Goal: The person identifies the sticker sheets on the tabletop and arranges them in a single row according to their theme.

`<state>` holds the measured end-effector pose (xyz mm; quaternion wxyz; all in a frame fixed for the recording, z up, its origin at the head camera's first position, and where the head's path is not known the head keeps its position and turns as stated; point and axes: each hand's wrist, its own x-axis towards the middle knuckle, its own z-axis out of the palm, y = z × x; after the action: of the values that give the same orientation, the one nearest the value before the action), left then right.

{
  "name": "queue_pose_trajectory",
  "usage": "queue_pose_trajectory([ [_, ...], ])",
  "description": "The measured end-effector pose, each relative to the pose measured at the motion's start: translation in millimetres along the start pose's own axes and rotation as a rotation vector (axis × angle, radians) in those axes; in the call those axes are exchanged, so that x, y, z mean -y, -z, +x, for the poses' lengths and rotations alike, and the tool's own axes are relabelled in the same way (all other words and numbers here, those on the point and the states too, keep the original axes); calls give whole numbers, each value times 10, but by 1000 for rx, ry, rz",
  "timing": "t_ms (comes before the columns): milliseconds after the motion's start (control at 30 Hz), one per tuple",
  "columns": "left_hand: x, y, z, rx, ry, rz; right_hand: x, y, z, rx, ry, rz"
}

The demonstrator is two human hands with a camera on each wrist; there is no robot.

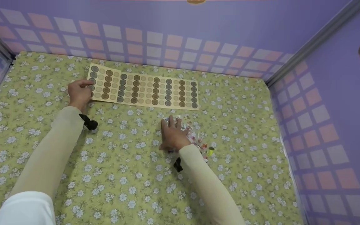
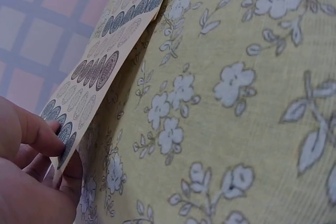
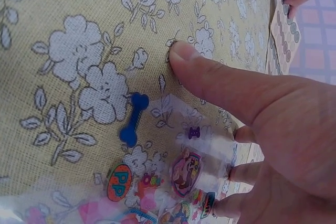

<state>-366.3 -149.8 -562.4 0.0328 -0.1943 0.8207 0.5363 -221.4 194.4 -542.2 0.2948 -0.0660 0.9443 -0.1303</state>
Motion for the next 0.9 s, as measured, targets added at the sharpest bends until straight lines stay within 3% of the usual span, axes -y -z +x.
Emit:
queue_pose_trajectory([
  [233,52,-20,-5,1,12,23,6,-12,-4,-10,5,5],
  [567,44,-70,1,-29,-35,51,19,6,-22,-1,-3,6],
  [900,36,-76,-4,-22,-13,91,15,9,-18,0,3,-8],
])
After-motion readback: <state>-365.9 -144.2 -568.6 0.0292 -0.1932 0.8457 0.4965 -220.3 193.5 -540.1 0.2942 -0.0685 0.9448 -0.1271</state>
